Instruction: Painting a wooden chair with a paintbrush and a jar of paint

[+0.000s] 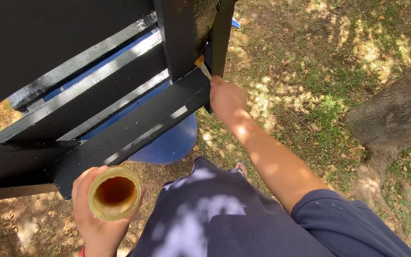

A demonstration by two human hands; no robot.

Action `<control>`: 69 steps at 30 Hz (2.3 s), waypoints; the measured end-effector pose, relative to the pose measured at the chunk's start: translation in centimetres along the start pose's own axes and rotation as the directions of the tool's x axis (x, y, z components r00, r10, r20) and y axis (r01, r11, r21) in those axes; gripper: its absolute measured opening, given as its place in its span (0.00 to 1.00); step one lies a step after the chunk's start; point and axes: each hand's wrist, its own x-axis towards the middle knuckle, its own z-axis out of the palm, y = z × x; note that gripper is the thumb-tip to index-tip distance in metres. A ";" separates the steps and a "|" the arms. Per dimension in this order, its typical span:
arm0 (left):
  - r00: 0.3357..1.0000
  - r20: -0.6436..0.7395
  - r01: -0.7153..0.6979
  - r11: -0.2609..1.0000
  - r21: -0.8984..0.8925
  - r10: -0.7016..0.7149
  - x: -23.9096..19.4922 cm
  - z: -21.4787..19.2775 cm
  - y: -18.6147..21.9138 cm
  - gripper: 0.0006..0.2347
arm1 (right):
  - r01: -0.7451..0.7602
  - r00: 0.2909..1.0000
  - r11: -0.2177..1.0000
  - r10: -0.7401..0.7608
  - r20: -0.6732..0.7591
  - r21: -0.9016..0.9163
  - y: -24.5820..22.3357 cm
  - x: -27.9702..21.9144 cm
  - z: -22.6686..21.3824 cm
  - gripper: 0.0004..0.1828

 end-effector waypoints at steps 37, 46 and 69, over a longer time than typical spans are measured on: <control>0.989 0.029 -0.143 0.990 0.021 0.142 0.2 0.2 -0.4 0.29 | -0.607 0.790 0.627 0.412 0.454 0.488 -2.1 1.0 -4.4 0.13; 0.998 0.012 -0.055 0.998 0.001 0.055 0.1 0.7 -1.0 0.32 | 0.110 0.989 0.528 0.025 -0.144 0.842 -3.9 -2.3 -14.4 0.13; 0.999 0.029 -0.035 0.999 0.024 0.035 -0.9 0.0 -1.3 0.30 | -0.080 0.980 0.713 0.185 -0.077 0.697 -6.1 -2.4 -12.2 0.15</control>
